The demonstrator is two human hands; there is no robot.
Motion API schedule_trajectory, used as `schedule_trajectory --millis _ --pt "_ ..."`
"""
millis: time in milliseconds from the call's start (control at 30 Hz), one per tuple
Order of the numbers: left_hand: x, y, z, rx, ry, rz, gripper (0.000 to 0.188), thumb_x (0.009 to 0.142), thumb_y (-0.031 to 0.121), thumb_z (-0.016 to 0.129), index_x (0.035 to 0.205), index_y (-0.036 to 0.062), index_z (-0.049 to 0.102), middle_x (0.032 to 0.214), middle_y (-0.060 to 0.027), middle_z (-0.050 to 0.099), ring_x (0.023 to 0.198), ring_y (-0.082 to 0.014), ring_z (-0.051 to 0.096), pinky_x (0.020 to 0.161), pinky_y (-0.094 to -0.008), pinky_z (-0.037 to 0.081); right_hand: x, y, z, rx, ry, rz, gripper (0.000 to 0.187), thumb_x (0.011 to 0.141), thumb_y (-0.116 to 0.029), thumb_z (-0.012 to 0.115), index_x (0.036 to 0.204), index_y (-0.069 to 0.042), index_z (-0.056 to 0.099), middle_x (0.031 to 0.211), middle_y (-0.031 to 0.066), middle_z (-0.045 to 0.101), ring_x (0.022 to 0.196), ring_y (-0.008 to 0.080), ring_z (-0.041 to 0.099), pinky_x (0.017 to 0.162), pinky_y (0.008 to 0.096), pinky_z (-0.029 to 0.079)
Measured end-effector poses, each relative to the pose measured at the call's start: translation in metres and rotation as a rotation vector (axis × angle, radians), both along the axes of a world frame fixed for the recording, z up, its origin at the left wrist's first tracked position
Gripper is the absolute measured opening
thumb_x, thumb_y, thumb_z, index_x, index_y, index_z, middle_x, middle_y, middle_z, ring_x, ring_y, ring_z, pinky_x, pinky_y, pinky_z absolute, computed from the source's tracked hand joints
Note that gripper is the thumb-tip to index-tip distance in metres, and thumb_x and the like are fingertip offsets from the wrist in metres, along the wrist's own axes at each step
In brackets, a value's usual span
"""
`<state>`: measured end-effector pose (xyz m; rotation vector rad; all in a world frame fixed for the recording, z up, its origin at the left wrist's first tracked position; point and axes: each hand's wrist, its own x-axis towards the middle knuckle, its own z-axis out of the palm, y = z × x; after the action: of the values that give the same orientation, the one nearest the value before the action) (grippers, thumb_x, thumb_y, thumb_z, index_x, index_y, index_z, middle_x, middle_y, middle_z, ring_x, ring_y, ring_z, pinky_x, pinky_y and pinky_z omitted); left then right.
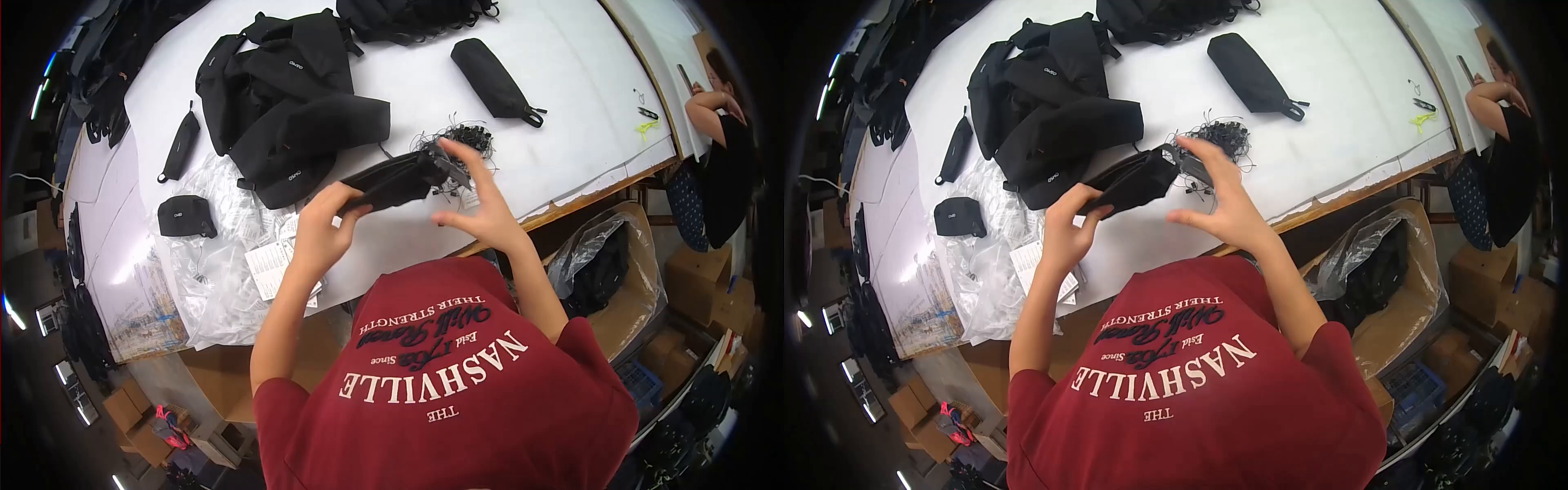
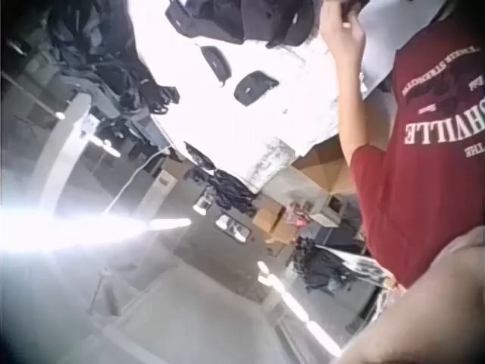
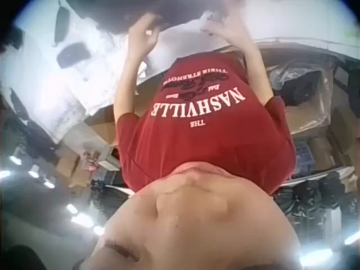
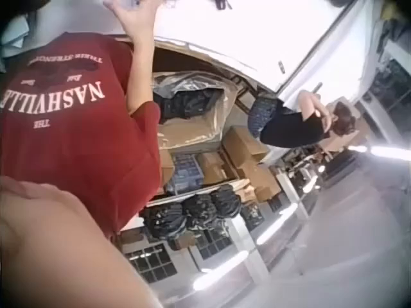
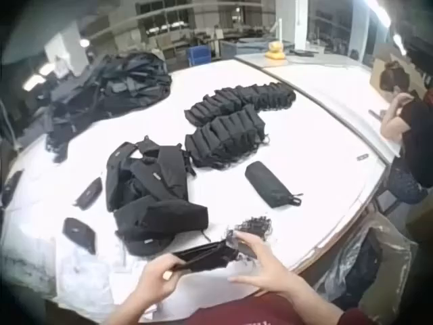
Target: Attaching labels or tags to small black fabric pouches.
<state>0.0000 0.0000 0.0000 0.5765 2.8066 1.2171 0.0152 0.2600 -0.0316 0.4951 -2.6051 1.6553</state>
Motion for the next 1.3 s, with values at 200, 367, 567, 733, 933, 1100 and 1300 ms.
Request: schedule_trajectory --millis 200,367,567,733,933,1100,1300 --pt "0.029 0.002 0.020 0.172 -0.108 0.028 0.012 0.076 -0.001 0.067 0.085 -0.0034 0.060 0.077 -0.0125 0.061 0.069 -0.0240 0.061 0.065 -0.0297 0.047 0.009 -0.012 -0.012 -0.203 -0.324 0.222 0.051 0.079 -0.009 0.071 0.124 -0.001 0.050 0.116 0.0135 0.060 0.109 0.0238 0.056 0.098 0.0347 0.041" --pt "0.044 -0.027 0.010 0.237 -0.179 0.197 0.015 0.079 0.005 0.067 0.088 -0.0056 0.060 0.086 -0.0112 0.065 0.073 -0.0188 0.060 0.069 -0.0263 0.046 0.007 0.002 -0.022 -0.683 -0.688 0.305 0.030 0.084 -0.026 0.063 0.100 -0.003 0.053 0.099 0.0133 0.059 0.105 0.0263 0.058 0.097 0.0391 0.040" --pt "0.055 -0.026 0.012 0.219 -0.257 0.180 0.015 0.081 0.006 0.065 0.090 -0.0051 0.061 0.106 -0.0119 0.066 0.084 -0.0221 0.064 0.074 -0.0280 0.048 0.006 0.018 -0.021 -1.255 -0.803 0.490 0.049 0.081 -0.053 0.057 0.097 -0.007 0.047 0.085 0.0078 0.055 0.088 0.0254 0.057 0.096 0.0444 0.040" --pt "0.055 -0.030 0.007 0.201 -0.246 0.218 0.014 0.082 0.006 0.064 0.091 -0.0046 0.061 0.104 -0.0129 0.067 0.084 -0.0233 0.064 0.075 -0.0286 0.048 0.003 0.039 -0.001 -0.692 -0.851 0.280 0.048 0.078 -0.012 0.069 0.117 -0.010 0.042 0.086 0.0051 0.054 0.087 0.0132 0.053 0.092 0.0360 0.045" --pt "0.064 -0.036 0.002 0.137 -0.294 0.280 0.016 0.081 0.008 0.066 0.091 -0.0038 0.062 0.091 -0.0134 0.067 0.080 -0.0241 0.064 0.071 -0.0300 0.048 -0.001 0.064 0.019 -0.262 -0.754 0.128 0.029 0.082 -0.002 0.063 0.108 -0.002 0.050 0.089 0.0091 0.065 0.080 0.0114 0.060 0.073 0.0259 0.049" --pt "0.075 -0.027 0.003 0.116 -0.368 0.165 0.019 0.080 0.012 0.068 0.092 -0.0013 0.063 0.083 -0.0154 0.064 0.074 -0.0310 0.062 0.067 -0.0324 0.048 -0.010 0.081 0.011 -0.473 -0.447 -0.277 0.013 0.080 -0.006 0.070 0.087 0.003 0.065 0.079 0.0100 0.068 0.060 0.0098 0.058 0.054 0.0206 0.044" --pt "0.076 0.000 0.000 0.032 -0.176 -0.026 0.016 0.081 0.015 0.067 0.089 0.0025 0.063 0.079 -0.0108 0.063 0.073 -0.0297 0.061 0.066 -0.0363 0.048 -0.030 -0.009 -0.014 -1.363 -0.898 -0.851 0.026 0.093 -0.030 0.059 0.074 -0.013 0.056 0.056 -0.0012 0.048 0.046 0.0090 0.039 0.042 0.0198 0.029"
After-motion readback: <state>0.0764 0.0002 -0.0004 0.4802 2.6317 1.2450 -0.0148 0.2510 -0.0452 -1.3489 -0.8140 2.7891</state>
